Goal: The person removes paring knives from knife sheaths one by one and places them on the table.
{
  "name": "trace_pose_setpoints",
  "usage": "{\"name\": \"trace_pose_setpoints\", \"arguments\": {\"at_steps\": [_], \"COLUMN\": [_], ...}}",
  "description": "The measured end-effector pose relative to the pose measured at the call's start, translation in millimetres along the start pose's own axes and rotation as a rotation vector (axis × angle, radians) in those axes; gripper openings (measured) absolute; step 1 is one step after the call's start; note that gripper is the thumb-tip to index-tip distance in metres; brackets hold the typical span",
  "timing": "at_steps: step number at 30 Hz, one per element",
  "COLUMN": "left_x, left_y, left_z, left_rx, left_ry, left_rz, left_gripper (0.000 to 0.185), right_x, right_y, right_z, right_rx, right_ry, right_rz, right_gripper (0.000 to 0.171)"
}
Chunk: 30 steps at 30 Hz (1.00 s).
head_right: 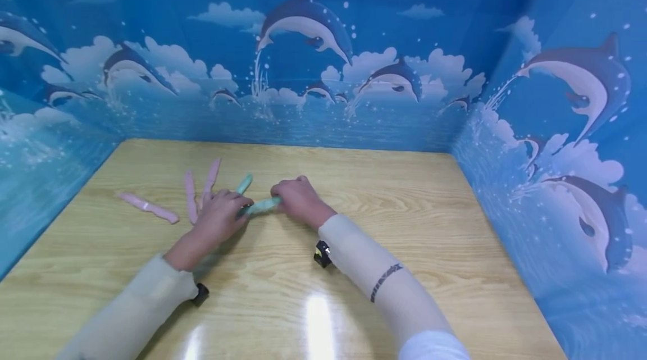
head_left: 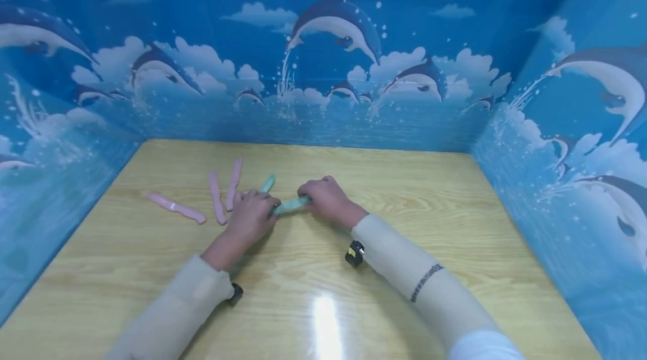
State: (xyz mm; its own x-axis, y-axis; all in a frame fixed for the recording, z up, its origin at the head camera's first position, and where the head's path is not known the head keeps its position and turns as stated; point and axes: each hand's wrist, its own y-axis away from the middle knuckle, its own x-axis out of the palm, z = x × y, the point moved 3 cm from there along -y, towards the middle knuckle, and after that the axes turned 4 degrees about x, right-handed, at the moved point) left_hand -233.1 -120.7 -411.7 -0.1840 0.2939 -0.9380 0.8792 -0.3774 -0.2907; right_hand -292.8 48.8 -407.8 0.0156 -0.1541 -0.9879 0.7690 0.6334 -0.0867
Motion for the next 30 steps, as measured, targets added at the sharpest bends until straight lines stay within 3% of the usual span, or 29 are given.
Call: {"name": "trace_pose_setpoints", "arguments": {"at_steps": [3,10,16,22,27,30], "left_x": [-2.8,-9.1,-13.0,-18.4,-21.2,-21.7], "left_y": [1.5,6.2,8.7,13.0,17.9,21.5], "left_z": [-1.6,-3.9,-9.6,-17.0,-22.5,-27.3], "left_rx": [0.033,0.101,0.108,0.152,0.224,0.288], "left_ry": [0.012,0.049,0.109,0.139,0.155,0.173], "left_rz": [-0.051,-0.249,-0.273,-0.359,-0.438,-0.453], "left_gripper": [0.021,0.026,0.028,0.03,0.032,0.032], "right_x": [-6.2,-13.3,-18.8,-27.4,-29.8,-28.1], "right_y": [10.9,31.1,49.7,65.9,80.2,94.3], "right_z": [-1.7,-1.8,1.1,5.4,6.7,8.4], "right_rx": [-0.014,-0.045,0.003,0.041,0.071,0.085], "right_ry": [-0.036,-0.112,-0.219,-0.294,-0.338,-0.38], "right_rz": [-0.046,-0.203,-0.255,-0.296,-0.301,-0.324], "right_gripper": [0.02,0.019,0.019,0.018,0.018,0.018]}}
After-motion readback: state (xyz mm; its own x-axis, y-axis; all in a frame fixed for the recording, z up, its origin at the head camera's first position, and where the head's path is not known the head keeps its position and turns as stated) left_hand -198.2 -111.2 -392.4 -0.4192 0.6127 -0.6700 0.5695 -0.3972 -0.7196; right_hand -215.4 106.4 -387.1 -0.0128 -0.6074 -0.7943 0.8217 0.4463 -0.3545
